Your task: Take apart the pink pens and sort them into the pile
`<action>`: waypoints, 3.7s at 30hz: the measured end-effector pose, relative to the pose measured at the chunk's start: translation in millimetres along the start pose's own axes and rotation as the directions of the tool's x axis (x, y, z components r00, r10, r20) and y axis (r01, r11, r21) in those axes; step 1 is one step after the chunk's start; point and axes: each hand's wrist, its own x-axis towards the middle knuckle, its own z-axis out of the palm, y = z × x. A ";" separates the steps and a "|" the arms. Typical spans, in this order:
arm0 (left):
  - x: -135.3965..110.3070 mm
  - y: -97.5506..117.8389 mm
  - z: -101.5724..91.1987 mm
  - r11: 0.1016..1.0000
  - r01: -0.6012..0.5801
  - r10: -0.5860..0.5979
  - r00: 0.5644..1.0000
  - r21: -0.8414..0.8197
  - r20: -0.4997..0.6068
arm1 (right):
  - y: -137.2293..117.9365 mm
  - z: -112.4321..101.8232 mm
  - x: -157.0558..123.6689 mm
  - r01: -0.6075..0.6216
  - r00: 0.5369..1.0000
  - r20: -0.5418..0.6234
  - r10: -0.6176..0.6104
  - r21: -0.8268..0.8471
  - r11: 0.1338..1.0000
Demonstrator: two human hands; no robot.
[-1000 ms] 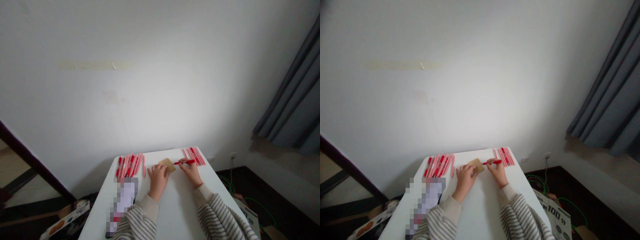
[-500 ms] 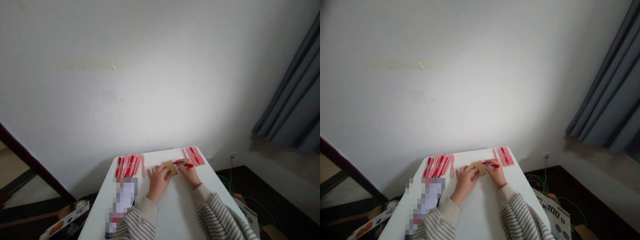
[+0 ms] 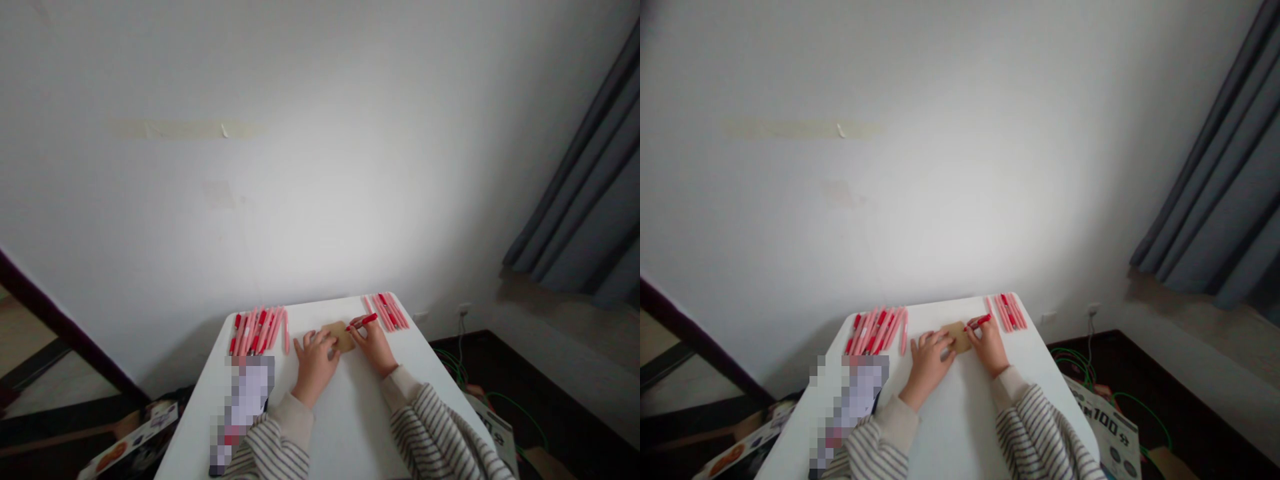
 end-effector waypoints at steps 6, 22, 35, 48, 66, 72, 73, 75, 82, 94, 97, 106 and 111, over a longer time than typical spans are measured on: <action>0.2 -0.9 1.5 1.000 -0.009 0.009 1.000 0.017 -0.012 | 2.3 1.9 0.3 0.021 0.999 0.037 -0.018 -0.073 0.997; 0.2 2.2 -1.8 1.000 0.003 -0.003 1.000 0.014 -0.008 | 8.6 4.8 -0.6 0.066 0.998 0.008 -0.066 -0.171 0.983; 0.3 2.7 -3.2 1.000 0.006 -0.006 1.000 0.021 0.000 | 14.0 3.8 -0.3 0.078 0.997 0.032 -0.073 -0.203 0.976; 0.3 2.0 -1.8 1.000 0.006 -0.006 1.000 0.028 0.005 | 14.7 2.4 -0.5 0.070 0.997 -0.002 -0.072 -0.218 0.973; -0.1 1.3 -1.0 1.000 -0.008 0.008 1.000 0.021 -0.005 | 7.3 -4.0 -1.3 0.003 0.994 -0.110 -0.012 -0.085 0.996; -0.2 1.1 -0.6 1.000 -0.015 0.015 1.000 0.020 -0.007 | 7.6 -6.6 -0.3 -0.075 0.986 -0.141 0.084 0.067 0.995; -0.2 0.9 -0.5 1.000 -0.013 0.013 1.000 0.020 -0.005 | 7.3 -7.2 -0.1 -0.093 0.982 -0.156 0.107 0.095 0.991; -0.3 0.2 0.2 1.000 -0.005 0.005 1.000 0.024 0.002 | 7.0 -7.7 0.2 -0.134 0.970 -0.175 0.168 0.189 0.973; -0.2 -5.5 4.9 0.999 -0.006 0.005 1.000 0.036 0.011 | 9.3 -6.5 2.2 -0.215 0.909 -0.102 0.405 0.716 0.664; 0.1 -8.8 6.1 0.999 -0.015 0.015 1.000 0.040 0.016 | -12.5 -21.2 2.5 -0.253 0.954 0.058 0.296 0.685 0.683; 0.0 -7.9 4.9 0.999 -0.013 0.012 1.000 0.042 0.025 | -17.0 -21.7 1.4 -0.236 0.962 0.044 0.271 0.640 0.732; -0.3 -7.7 2.8 0.999 -0.024 0.023 1.000 0.046 0.020 | -16.4 -24.1 1.2 -0.262 0.948 0.081 0.308 0.748 0.610; -0.4 -7.2 3.1 0.999 -0.015 0.014 1.000 0.040 0.027 | -10.3 -20.5 1.8 -0.274 0.931 0.119 0.346 0.854 0.443</action>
